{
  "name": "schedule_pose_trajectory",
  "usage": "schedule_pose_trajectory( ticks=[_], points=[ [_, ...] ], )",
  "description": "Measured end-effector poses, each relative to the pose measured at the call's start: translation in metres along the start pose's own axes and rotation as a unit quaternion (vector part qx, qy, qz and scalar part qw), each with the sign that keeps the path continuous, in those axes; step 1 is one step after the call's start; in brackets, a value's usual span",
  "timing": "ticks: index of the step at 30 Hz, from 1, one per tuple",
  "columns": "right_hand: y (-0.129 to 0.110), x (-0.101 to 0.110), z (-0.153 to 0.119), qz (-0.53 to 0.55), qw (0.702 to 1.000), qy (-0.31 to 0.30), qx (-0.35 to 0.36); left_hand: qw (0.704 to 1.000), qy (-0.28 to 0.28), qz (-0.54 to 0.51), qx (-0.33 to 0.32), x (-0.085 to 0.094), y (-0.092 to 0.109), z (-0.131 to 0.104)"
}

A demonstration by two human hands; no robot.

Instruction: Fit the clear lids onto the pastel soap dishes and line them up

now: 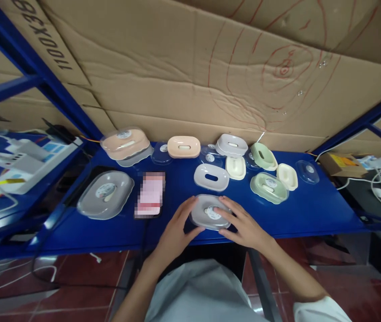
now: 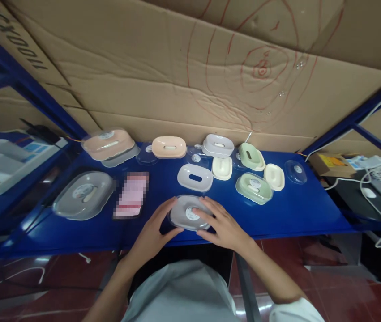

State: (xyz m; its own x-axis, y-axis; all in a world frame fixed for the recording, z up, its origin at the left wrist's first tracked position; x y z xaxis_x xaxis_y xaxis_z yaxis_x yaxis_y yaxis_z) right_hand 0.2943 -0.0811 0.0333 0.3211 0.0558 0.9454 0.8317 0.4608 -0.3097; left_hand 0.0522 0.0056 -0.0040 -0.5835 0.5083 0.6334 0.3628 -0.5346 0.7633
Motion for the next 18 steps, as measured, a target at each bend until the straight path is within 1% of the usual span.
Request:
schedule_pose_trajectory(
  ticks=[3, 6, 10, 13, 18],
  points=[
    [0.006, -0.003, -0.005, -0.020, 0.999, 0.029, 0.000, 1.000, -0.002, 0.004, 0.004, -0.001, -0.001, 0.000],
    [0.005, -0.008, -0.009, -0.051, 0.998, 0.048, 0.003, 1.000, -0.010, 0.004, -0.001, -0.001, 0.000, -0.001],
    [-0.004, -0.011, -0.011, -0.067, 0.996, 0.047, 0.017, 1.000, -0.018, -0.008, -0.014, 0.001, 0.001, -0.001],
    [-0.008, -0.011, -0.012, -0.073, 0.996, 0.041, 0.025, 1.000, -0.009, -0.014, -0.018, 0.000, 0.000, -0.002],
    [-0.007, -0.011, -0.015, -0.040, 0.999, 0.025, 0.007, 1.000, -0.003, -0.005, -0.018, 0.001, 0.002, -0.003]
  ],
)
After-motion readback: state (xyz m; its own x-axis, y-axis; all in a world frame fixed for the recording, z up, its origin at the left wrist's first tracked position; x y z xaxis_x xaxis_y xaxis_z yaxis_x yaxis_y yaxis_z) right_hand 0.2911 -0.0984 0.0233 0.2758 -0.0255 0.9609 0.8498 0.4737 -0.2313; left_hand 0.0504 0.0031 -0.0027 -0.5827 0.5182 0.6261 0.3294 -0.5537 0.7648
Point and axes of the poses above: each hand's wrist, its own z-axis towards the middle knuckle, its own x-axis out of the back of the hand, y = z × x, the point moved 3 cm from there along z, towards the middle knuckle, and after that the axes turned 12 degrees about -y, right-handed, at the moved point
